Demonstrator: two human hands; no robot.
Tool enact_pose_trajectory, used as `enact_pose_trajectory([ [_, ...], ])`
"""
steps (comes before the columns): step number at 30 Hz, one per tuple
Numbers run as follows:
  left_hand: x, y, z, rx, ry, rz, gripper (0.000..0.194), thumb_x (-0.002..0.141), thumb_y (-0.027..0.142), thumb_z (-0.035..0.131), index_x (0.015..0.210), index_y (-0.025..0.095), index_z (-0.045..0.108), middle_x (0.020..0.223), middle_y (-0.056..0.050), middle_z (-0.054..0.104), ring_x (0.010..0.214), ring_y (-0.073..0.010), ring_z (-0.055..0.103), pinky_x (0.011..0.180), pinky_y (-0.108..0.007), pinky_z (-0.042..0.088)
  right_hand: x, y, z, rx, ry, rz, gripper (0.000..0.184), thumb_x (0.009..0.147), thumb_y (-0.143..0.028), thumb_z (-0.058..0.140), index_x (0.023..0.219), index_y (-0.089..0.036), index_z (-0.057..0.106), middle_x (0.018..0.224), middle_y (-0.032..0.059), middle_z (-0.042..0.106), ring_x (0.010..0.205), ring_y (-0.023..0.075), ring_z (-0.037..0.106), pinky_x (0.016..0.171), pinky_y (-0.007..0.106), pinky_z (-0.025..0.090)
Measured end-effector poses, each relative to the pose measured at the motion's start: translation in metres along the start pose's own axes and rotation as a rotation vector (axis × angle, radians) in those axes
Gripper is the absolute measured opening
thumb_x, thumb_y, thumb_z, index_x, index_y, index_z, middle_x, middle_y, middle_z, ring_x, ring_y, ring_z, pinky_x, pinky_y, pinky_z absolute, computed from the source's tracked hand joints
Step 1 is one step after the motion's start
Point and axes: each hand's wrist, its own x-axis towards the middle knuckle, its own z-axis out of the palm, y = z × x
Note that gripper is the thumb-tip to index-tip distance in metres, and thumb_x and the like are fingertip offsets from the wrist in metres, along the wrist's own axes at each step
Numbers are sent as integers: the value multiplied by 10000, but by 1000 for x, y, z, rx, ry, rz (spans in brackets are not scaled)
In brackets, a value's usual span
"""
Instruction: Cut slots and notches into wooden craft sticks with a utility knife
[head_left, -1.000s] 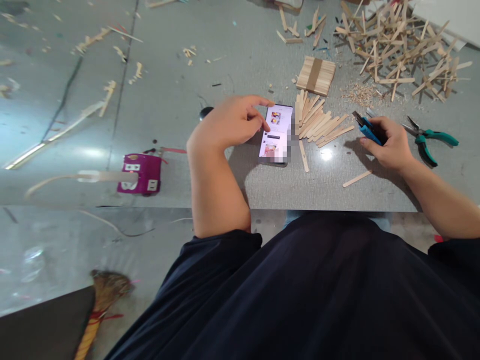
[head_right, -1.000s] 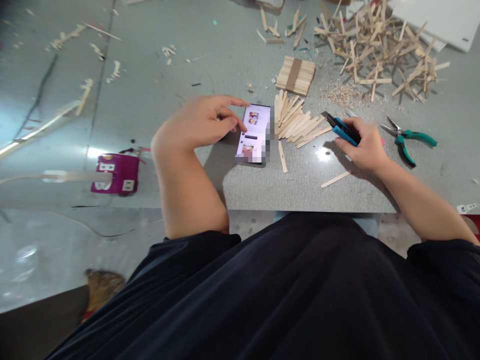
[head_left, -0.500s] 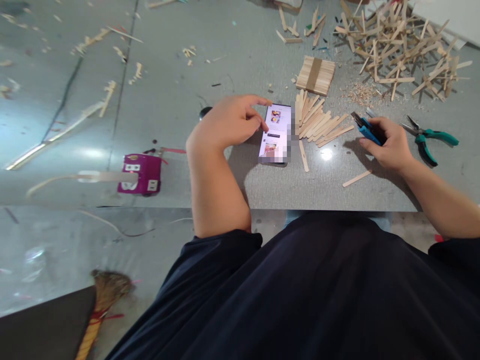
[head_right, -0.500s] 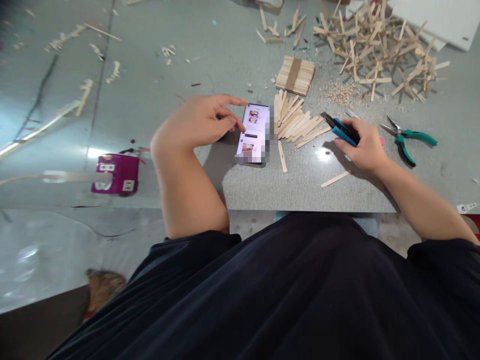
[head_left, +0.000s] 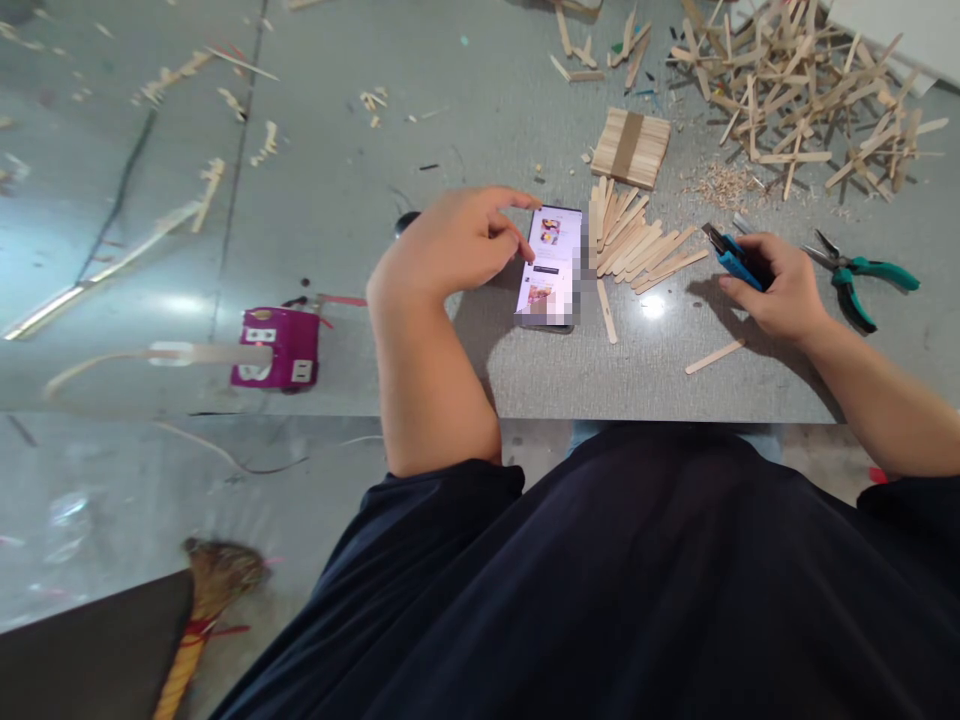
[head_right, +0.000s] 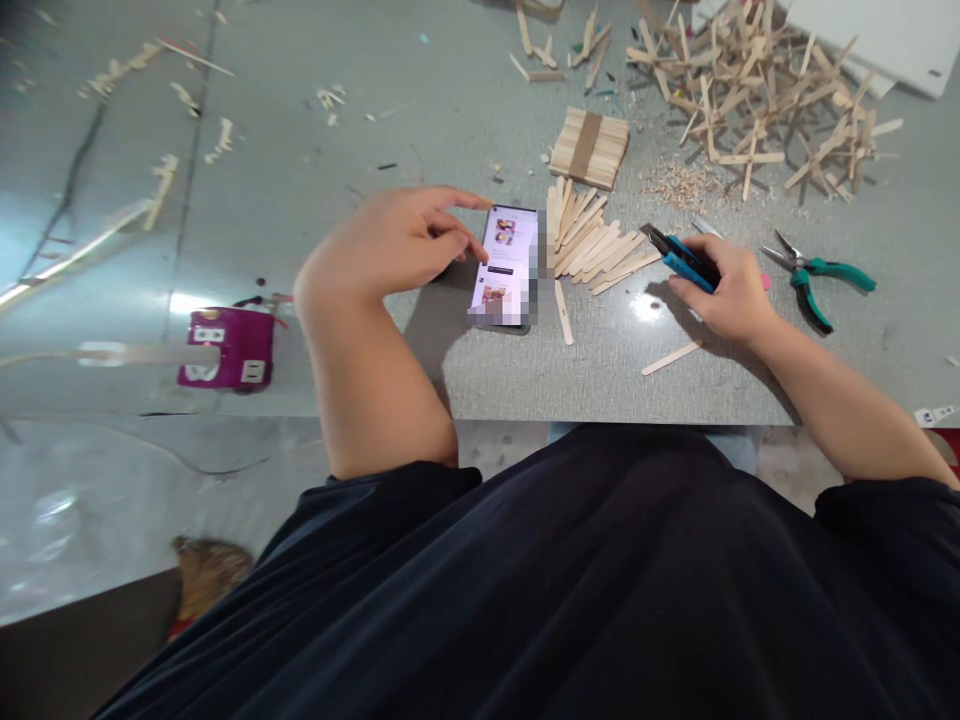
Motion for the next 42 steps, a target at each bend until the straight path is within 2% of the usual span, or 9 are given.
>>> enact_pose_trajectory([
  [15, -8, 8, -4, -77, 73, -9, 634, 1022, 147, 483, 1639, 186, 619, 1119, -52, 846, 686, -127, 456, 695, -269, 371, 0, 2, 2, 64, 1, -52, 384, 887, -346, 882, 1230, -267, 727, 1009, 37, 729, 949, 261, 733, 940, 487, 640],
  [19, -9, 10, -2, -72, 93, 5, 600, 1043, 159, 491, 1625, 183, 635, 1090, -47, 841, 710, -134, 477, 720, -274, 378, 2, -1, -2, 196, 5, 12, 386, 885, -409, 918, 1195, -260, 741, 922, 13, 686, 805, 198, 662, 780, 393, 603],
  [26, -4, -2, -1, -124, 175, 4, 540, 1019, 122, 587, 1538, 202, 708, 942, 27, 834, 660, -120, 455, 693, -291, 367, -1, -33, -13, 693, -500, 232, 475, 930, -616, 892, 1154, -217, 763, 826, -3, 671, 617, 125, 596, 534, 278, 499],
  [29, 2, -4, 10, -179, 242, 79, 473, 1001, 151, 655, 1462, 189, 753, 892, 29, 833, 643, -119, 435, 691, -306, 382, -10, -45, -12, 750, -513, 225, 460, 939, -581, 900, 1169, -203, 775, 818, -7, 684, 601, 110, 593, 515, 253, 486],
  [32, 4, 18, 44, -478, 297, 292, 421, 1007, 242, 693, 1421, 198, 753, 993, -12, 836, 685, -126, 536, 763, -328, 499, -24, -54, -14, 711, -481, 156, 368, 1006, -519, 847, 1198, -211, 789, 775, -21, 679, 567, 101, 549, 561, 269, 542],
  [34, -3, 44, 75, -856, 164, 532, 611, 949, 244, 755, 1546, 225, 626, 1245, -70, 823, 993, -191, 746, 936, -374, 592, -34, -60, -16, 674, -496, 72, 285, 1058, -459, 789, 1213, -220, 806, 754, -27, 653, 598, 114, 568, 635, 294, 592],
  [36, -14, 70, 105, -1142, -188, 667, 832, 900, 207, 805, 1662, 294, 480, 1564, -118, 710, 1425, -282, 697, 1119, -441, 594, -41, -66, -18, 657, -498, -31, 226, 1075, -378, 768, 1252, -244, 808, 776, -20, 660, 712, 148, 664, 742, 319, 633],
  [39, -32, 92, 134, -1351, -598, 569, 931, 894, 127, 788, 1720, 344, 419, 1710, -130, 601, 1559, -314, 627, 1289, -495, 513, -44, -72, -18, 604, -511, -130, 202, 1091, -327, 737, 1271, -261, 803, 853, 2, 716, 800, 166, 730, 813, 323, 635],
  [42, -39, 92, 142, -1428, -715, 492, 920, 883, 93, 778, 1715, 325, 461, 1652, -152, 656, 1497, -336, 685, 1293, -528, 515, -41, -70, -16, 570, -477, -160, 206, 1096, -312, 723, 1285, -267, 794, 871, -2, 721, 759, 146, 708, 793, 300, 611],
])
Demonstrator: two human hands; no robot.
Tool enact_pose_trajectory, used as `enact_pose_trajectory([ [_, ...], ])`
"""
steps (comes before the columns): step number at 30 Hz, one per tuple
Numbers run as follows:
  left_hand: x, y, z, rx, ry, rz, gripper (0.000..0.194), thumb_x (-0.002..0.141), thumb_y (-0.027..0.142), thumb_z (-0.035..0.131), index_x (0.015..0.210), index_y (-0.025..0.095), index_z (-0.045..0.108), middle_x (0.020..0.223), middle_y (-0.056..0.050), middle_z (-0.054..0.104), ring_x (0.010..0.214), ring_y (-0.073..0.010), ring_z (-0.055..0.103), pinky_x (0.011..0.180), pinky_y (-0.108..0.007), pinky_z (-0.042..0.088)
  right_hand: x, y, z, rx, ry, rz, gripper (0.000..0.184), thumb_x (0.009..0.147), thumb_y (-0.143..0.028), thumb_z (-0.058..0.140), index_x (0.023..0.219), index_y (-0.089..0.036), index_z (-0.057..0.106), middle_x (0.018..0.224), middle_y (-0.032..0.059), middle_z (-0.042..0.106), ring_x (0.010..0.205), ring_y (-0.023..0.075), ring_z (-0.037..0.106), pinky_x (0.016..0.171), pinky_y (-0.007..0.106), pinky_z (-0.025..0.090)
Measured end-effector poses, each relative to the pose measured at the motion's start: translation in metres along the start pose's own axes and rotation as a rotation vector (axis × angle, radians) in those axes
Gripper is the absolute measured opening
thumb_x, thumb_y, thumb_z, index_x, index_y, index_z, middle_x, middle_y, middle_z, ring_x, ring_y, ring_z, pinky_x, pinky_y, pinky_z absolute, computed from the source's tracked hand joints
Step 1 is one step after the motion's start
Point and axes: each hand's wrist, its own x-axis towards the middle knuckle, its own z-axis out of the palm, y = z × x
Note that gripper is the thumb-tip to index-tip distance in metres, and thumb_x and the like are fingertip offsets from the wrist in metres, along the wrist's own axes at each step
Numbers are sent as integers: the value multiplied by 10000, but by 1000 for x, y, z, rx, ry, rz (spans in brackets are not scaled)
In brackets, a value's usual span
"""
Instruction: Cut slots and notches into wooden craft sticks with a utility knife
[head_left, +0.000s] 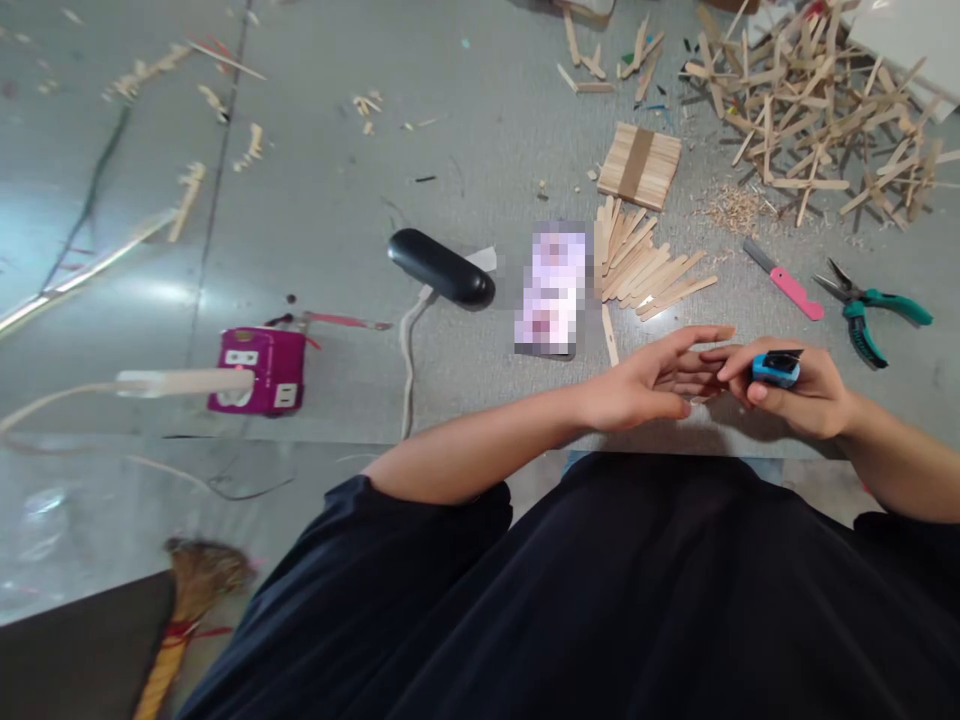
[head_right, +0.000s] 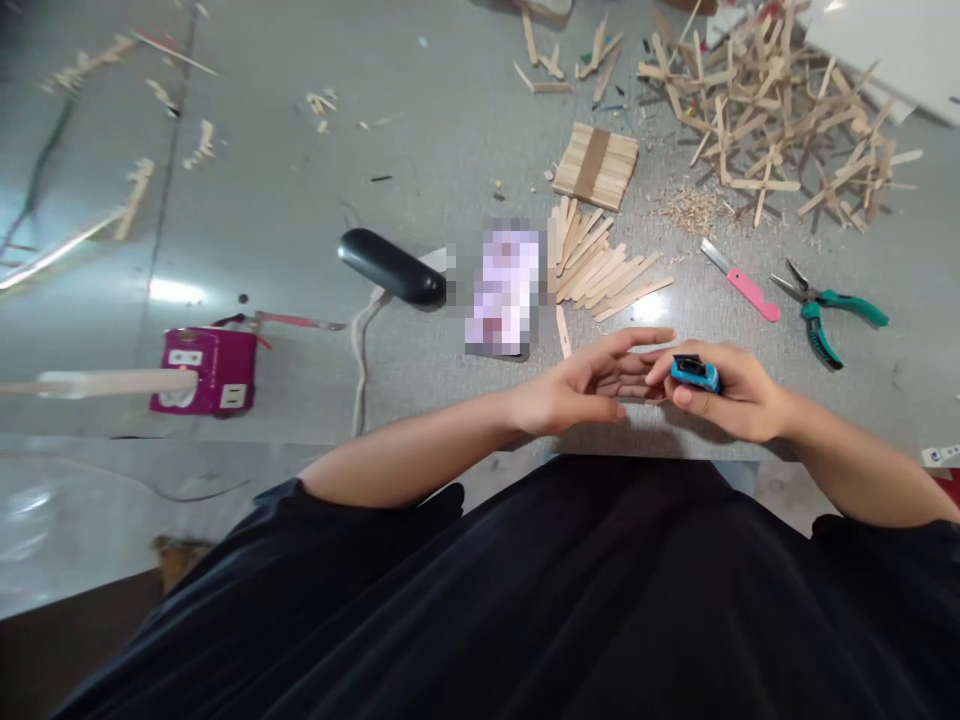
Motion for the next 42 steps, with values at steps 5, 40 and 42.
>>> enact_pose_trajectory([
  [5, -1, 1, -10, 62, 91, 55, 890, 863, 53, 767, 1671, 333, 524, 1678, -128, 636, 1576, -326, 610, 1344, -531, 453, -1, 8, -2, 67, 78, -2, 212, 1113, -294, 690, 1302, -250, 776, 795, -25, 669, 659, 121, 611, 720, 291, 571],
  [40, -1, 20, -22, 155, 70, 182, 606, 964, 221, 856, 1542, 224, 670, 1282, -148, 830, 1224, -258, 786, 1101, -412, 573, -6, 11, -2, -118, 178, 28, 221, 1069, -341, 749, 1279, -310, 812, 849, 22, 746, 659, 170, 660, 605, 339, 549],
  [42, -1, 21, -22, 159, 52, 174, 612, 969, 215, 847, 1554, 230, 665, 1311, -155, 824, 1248, -265, 782, 1118, -426, 578, -5, 11, -2, -109, 167, 19, 224, 1074, -340, 740, 1286, -313, 808, 826, 13, 732, 642, 166, 649, 596, 333, 542],
])
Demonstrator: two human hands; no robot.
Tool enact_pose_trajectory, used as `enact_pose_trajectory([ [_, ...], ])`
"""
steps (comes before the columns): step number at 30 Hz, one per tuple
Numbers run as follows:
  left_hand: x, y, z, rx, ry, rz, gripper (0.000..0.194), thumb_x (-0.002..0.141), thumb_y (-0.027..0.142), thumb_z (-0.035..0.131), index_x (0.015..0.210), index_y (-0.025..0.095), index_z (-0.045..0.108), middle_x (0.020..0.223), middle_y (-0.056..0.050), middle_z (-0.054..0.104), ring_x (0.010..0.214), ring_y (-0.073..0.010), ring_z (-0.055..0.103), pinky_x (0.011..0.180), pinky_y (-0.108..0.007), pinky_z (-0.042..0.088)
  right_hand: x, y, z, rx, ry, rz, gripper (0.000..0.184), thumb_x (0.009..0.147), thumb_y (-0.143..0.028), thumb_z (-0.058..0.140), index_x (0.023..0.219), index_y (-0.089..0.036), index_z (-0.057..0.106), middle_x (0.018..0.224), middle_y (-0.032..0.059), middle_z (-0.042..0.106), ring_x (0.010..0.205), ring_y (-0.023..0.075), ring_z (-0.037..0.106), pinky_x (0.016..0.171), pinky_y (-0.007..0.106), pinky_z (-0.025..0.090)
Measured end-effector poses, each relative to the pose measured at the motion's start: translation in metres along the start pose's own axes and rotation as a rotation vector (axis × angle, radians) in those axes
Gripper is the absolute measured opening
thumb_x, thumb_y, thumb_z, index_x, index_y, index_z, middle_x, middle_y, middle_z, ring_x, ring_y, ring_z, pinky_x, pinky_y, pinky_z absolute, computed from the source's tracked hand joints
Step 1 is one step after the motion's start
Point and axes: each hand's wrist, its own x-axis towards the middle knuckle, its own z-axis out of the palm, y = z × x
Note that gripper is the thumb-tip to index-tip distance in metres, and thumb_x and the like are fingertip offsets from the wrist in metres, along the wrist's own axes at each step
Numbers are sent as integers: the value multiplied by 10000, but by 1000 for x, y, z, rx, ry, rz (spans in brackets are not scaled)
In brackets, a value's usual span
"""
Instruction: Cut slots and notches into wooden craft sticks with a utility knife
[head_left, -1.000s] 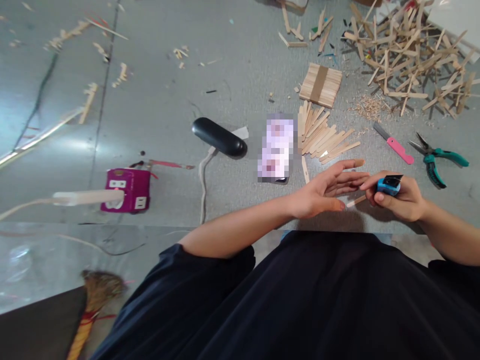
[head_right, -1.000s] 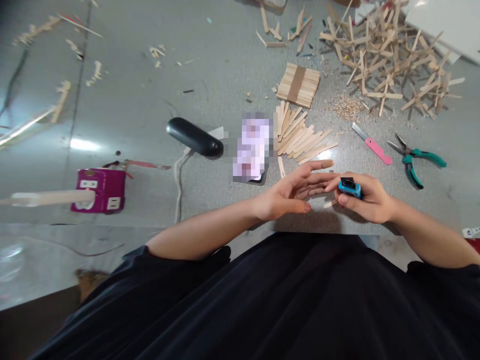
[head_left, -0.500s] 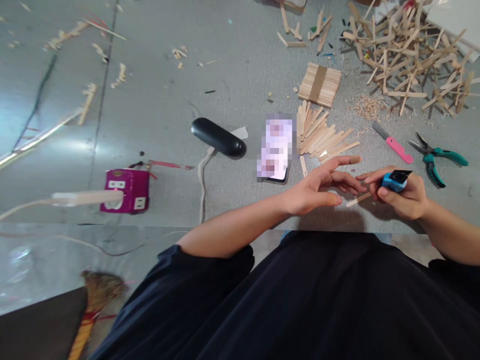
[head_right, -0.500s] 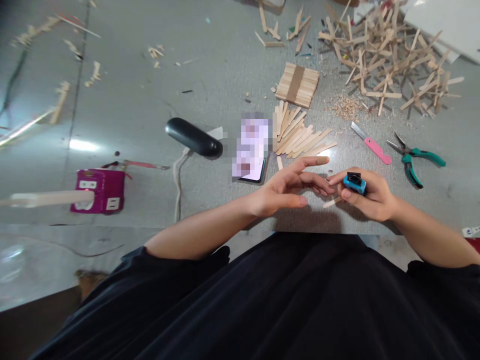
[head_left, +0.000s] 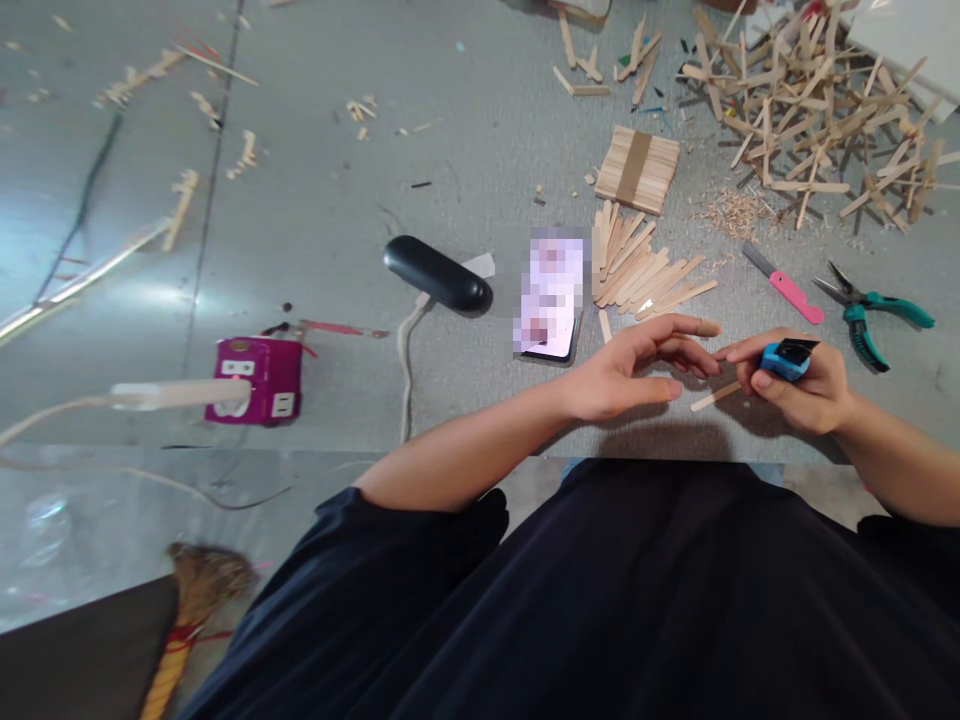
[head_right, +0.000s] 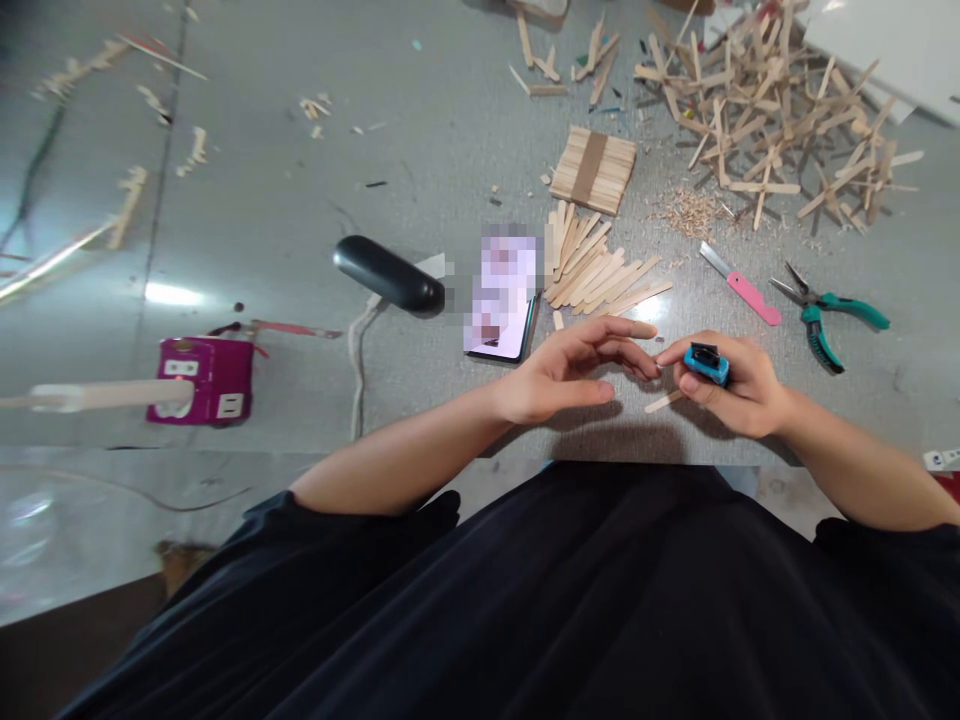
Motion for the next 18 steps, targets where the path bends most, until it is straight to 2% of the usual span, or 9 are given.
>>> enact_pose_trajectory([
  [5, 0, -1, 1, 38, 21, -7, 622, 930, 224, 877, 1526, 217, 700, 1311, -169, 827, 1253, -297, 789, 1114, -454, 602, 1, 1, 0, -19, -11, -16, 214, 1079, -340, 731, 1277, -294, 799, 835, 11, 737, 639, 161, 655, 580, 325, 534],
  [10, 0, -1, 0, 32, 11, 27, 621, 940, 199, 863, 1537, 223, 695, 1370, -168, 807, 1310, -289, 769, 1135, -433, 610, 1, 5, -2, -22, -1, -5, 224, 1081, -331, 726, 1291, -284, 789, 830, 4, 721, 632, 152, 636, 582, 320, 520],
  [16, 0, -1, -5, 85, 8, 27, 625, 931, 259, 898, 1525, 250, 706, 1417, -168, 791, 1281, -293, 781, 1106, -424, 616, 1, 6, -2, -48, -9, -17, 214, 1082, -348, 724, 1274, -276, 788, 819, 8, 723, 633, 162, 641, 602, 328, 537],
  [18, 1, 0, -5, 101, -14, 19, 608, 938, 287, 906, 1513, 249, 713, 1351, -169, 816, 1226, -294, 800, 1074, -422, 623, 1, 5, -2, -61, -15, -24, 222, 1086, -355, 717, 1286, -282, 781, 836, 9, 734, 641, 162, 655, 608, 326, 548],
])
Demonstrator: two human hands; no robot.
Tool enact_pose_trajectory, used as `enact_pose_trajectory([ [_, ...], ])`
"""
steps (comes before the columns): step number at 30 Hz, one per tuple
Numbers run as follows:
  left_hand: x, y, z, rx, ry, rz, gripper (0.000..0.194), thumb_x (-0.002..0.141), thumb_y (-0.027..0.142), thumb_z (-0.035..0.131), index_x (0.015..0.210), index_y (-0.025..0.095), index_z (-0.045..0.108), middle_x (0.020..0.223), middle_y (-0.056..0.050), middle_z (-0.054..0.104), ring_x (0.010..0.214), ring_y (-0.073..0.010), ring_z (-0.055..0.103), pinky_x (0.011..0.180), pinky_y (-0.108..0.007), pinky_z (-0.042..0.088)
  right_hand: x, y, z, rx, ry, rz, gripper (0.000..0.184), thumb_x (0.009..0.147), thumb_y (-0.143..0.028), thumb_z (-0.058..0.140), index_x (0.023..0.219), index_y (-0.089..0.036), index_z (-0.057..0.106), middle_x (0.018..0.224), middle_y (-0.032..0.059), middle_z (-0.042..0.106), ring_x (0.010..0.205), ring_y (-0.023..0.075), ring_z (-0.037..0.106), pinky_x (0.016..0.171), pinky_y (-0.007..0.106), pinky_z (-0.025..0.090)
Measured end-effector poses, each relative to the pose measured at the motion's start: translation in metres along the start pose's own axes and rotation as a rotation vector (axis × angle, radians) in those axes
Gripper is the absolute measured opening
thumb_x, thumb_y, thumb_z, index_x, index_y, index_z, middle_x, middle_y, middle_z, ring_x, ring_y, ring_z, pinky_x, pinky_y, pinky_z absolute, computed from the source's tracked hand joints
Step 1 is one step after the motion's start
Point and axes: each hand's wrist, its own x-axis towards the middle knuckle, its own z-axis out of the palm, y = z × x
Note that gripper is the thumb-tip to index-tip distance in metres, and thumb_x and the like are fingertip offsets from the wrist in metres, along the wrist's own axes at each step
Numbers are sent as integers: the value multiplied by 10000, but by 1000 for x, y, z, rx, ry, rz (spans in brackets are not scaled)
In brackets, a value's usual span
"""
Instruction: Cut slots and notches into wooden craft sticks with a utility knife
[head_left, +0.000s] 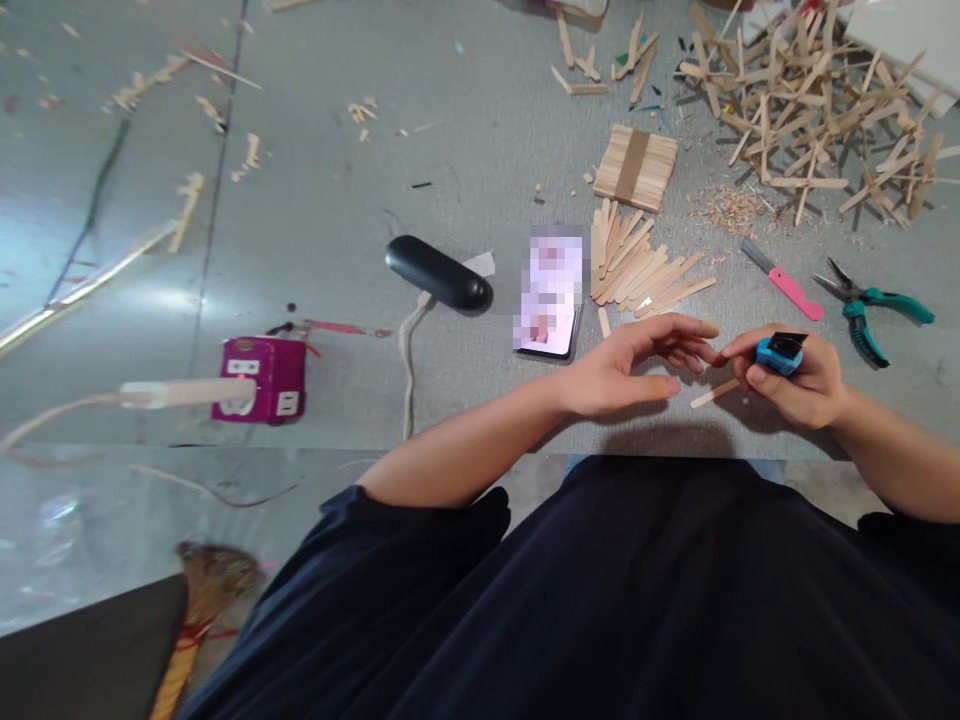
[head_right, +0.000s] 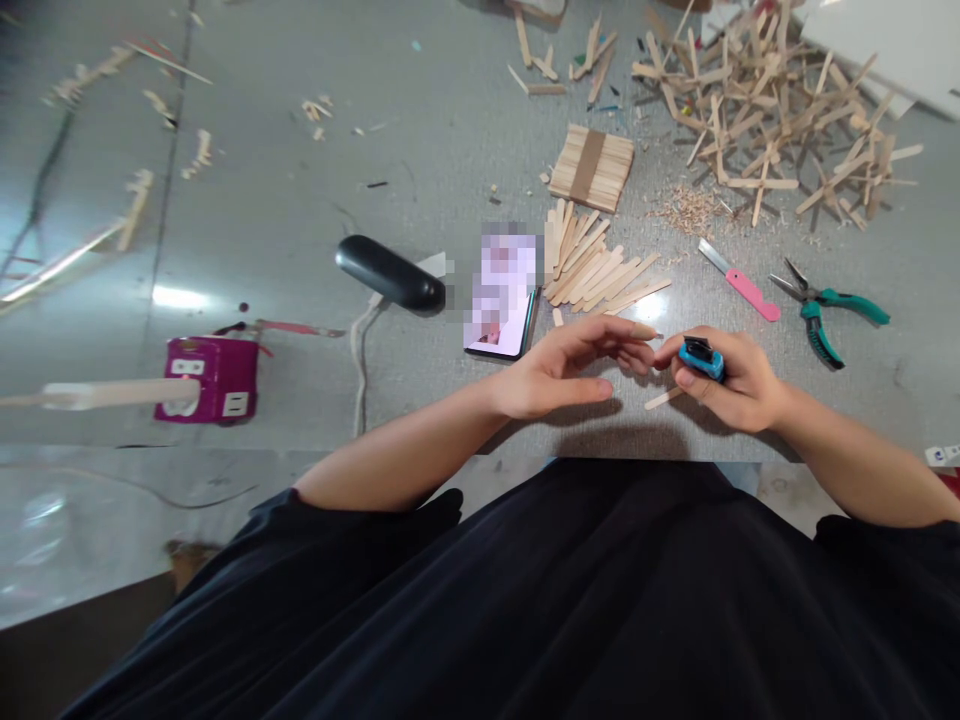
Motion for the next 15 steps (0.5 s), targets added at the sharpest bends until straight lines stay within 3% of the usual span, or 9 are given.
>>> enact_pose_trajectory([
  [4, 2, 12, -1, 99, -100, 6, 565, 991, 269, 844, 1533, 225, 691, 1243, -163, 841, 1111, -263, 817, 1016, -398, 643, 2, -1, -1, -54, -4, -28, 210, 1083, -363, 719, 1264, -280, 782, 885, 17, 778, 632, 153, 662, 596, 311, 564],
  [6, 0, 26, -8, 204, -120, 26, 560, 987, 238, 827, 1530, 217, 694, 1299, -169, 830, 1126, -256, 811, 1002, -379, 648, 4, -1, -1, -78, 10, -41, 194, 1077, -353, 723, 1237, -262, 786, 954, 36, 812, 656, 150, 685, 609, 303, 583],
  [8, -6, 46, -20, 354, -101, 12, 530, 969, 226, 830, 1489, 212, 727, 1202, -139, 853, 1010, -233, 816, 923, -354, 646, 4, 0, -1, -90, 28, -38, 195, 1071, -342, 729, 1229, -246, 789, 999, 52, 827, 699, 157, 720, 635, 301, 606],
  [11, -21, 76, -50, 597, 118, -97, 497, 996, 239, 771, 1490, 247, 717, 1137, -82, 864, 926, -208, 789, 761, -329, 586, 2, 5, -1, -97, 59, -32, 214, 1066, -356, 738, 1253, -267, 792, 947, 39, 808, 779, 191, 771, 682, 322, 633],
  [13, -33, 91, -72, 695, 331, -146, 453, 1007, 311, 760, 1457, 278, 726, 1091, -37, 867, 810, -177, 710, 698, -335, 531, 0, 10, -1, -94, 80, -13, 226, 1064, -387, 749, 1268, -303, 795, 889, 27, 779, 835, 226, 786, 724, 360, 646],
  [15, -42, 99, -91, 746, 492, -179, 372, 986, 352, 762, 1351, 282, 763, 963, 1, 857, 681, -147, 587, 662, -343, 470, -2, 13, -1, -16, 71, 88, 244, 1047, -441, 776, 1264, -331, 799, 870, 31, 753, 861, 254, 767, 760, 407, 649],
])
